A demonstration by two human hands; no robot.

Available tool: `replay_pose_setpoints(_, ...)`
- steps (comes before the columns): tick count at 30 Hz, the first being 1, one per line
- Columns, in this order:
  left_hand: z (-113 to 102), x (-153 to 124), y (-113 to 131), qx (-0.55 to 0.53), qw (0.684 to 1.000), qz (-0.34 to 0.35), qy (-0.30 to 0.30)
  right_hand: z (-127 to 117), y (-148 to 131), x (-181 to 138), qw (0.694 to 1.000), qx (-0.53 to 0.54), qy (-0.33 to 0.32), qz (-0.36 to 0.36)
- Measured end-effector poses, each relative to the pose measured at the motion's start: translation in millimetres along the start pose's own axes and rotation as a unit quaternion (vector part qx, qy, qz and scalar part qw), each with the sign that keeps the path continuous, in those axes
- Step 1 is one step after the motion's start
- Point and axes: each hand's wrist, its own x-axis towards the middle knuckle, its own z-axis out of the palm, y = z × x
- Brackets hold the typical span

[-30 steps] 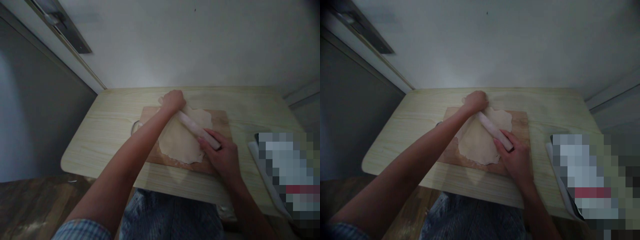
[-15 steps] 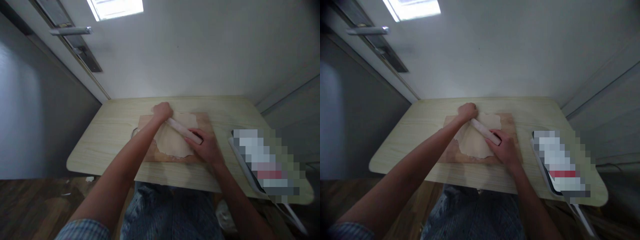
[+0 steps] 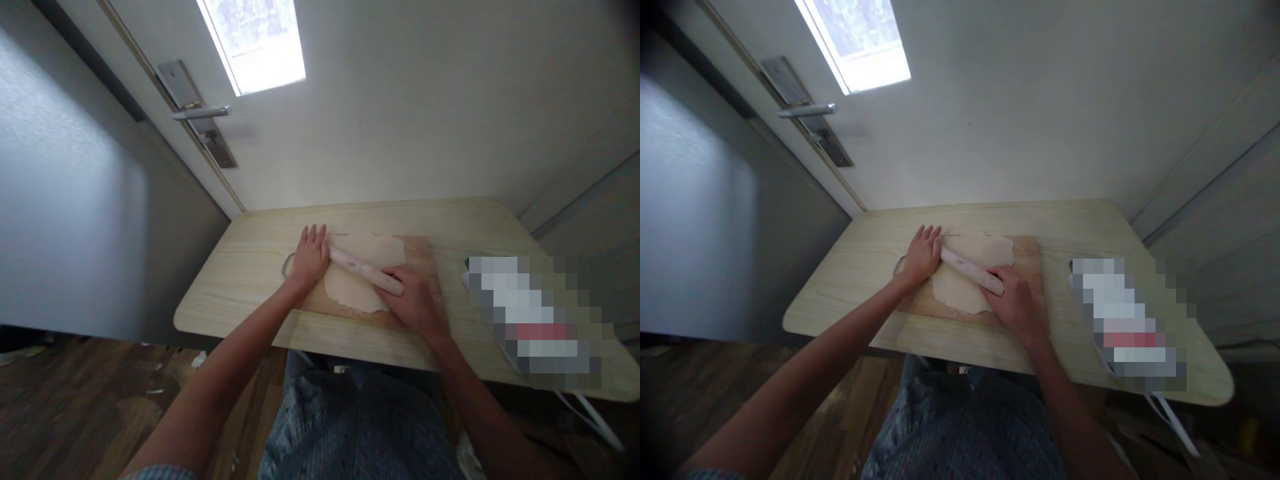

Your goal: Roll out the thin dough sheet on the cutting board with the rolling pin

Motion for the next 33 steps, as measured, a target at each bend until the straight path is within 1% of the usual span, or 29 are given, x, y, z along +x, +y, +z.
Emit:
replay_pose_setpoints(2, 4, -13, -8, -0.035, 0.998, 0.031, 0.032, 4, -5, -7, 1.0, -0.001, 0.017, 0.0)
replay_pose_setpoints(4, 6, -24, -13, -0.074, 0.996, 0.039, 0.034, 7, -10, -13, 0.999, -0.002, 0.03, 0.01)
replay_pose_setpoints(7, 4, -43, -14, -0.153, 0.988, 0.001, 0.008, 9, -17, -21, 0.998, -0.007, 0.038, 0.04)
replay_pose_setpoints(9, 0, -57, -10, -0.232, 0.972, -0.023, -0.016, 10, -20, -25, 0.997, -0.012, 0.045, 0.061)
replay_pose_setpoints(10, -3, -64, -7, -0.281, 0.959, -0.034, -0.028, 10, -21, -26, 0.996, -0.013, 0.049, 0.07)
replay_pose_setpoints(11, -6, -71, -3, -0.338, 0.939, -0.05, -0.038, 10, -22, -26, 0.996, -0.013, 0.052, 0.077)
replay_pose_setpoints(12, -10, -77, 1, -0.4, 0.912, -0.076, -0.047, 10, -22, -27, 0.995, -0.013, 0.053, 0.082)
replay_pose_setpoints(13, -15, -81, 4, -0.464, 0.877, -0.11, -0.055, 10, -22, -27, 0.995, -0.012, 0.054, 0.084)
replay_pose_setpoints(16, -32, -84, 16, -0.62, 0.746, -0.234, -0.075, 10, -21, -26, 0.995, -0.004, 0.058, 0.083)
replay_pose_setpoints(17, -38, -82, 19, -0.649, 0.706, -0.272, -0.072, 10, -20, -26, 0.994, 0.0, 0.059, 0.087)
replay_pose_setpoints(18, -43, -78, 21, -0.667, 0.673, -0.312, -0.066, 10, -20, -26, 0.994, 0.003, 0.06, 0.092)
replay_pose_setpoints(19, -48, -74, 23, -0.677, 0.646, -0.347, -0.056, 10, -19, -26, 0.993, 0.007, 0.06, 0.099)
replay_pose_setpoints(21, -54, -66, 24, -0.691, 0.601, -0.4, -0.038, 9, -18, -26, 0.992, 0.012, 0.061, 0.111)
replay_pose_setpoints(23, -58, -58, 21, -0.705, 0.564, -0.429, -0.034, 7, -18, -26, 0.991, 0.019, 0.066, 0.118)
replay_pose_setpoints(24, -58, -56, 19, -0.711, 0.55, -0.436, -0.037, 6, -18, -27, 0.99, 0.025, 0.069, 0.122)
replay_pose_setpoints(25, -58, -53, 16, -0.716, 0.543, -0.436, -0.044, 5, -18, -27, 0.989, 0.031, 0.074, 0.127)
replay_pose_setpoints(26, -58, -51, 13, -0.716, 0.548, -0.429, -0.061, 4, -17, -27, 0.987, 0.039, 0.079, 0.132)
replay_pose_setpoints(27, -57, -50, 10, -0.712, 0.561, -0.413, -0.085, 3, -17, -27, 0.986, 0.048, 0.085, 0.138)
replay_pose_setpoints(30, -52, -49, 5, -0.688, 0.616, -0.352, -0.155, 2, -15, -27, 0.978, 0.075, 0.108, 0.159)
replay_pose_setpoints(32, -47, -50, 5, -0.668, 0.651, -0.318, -0.173, 3, -13, -27, 0.973, 0.095, 0.121, 0.171)
replay_pose_setpoints(33, -44, -51, 6, -0.654, 0.674, -0.296, -0.175, 3, -12, -27, 0.97, 0.107, 0.125, 0.176)
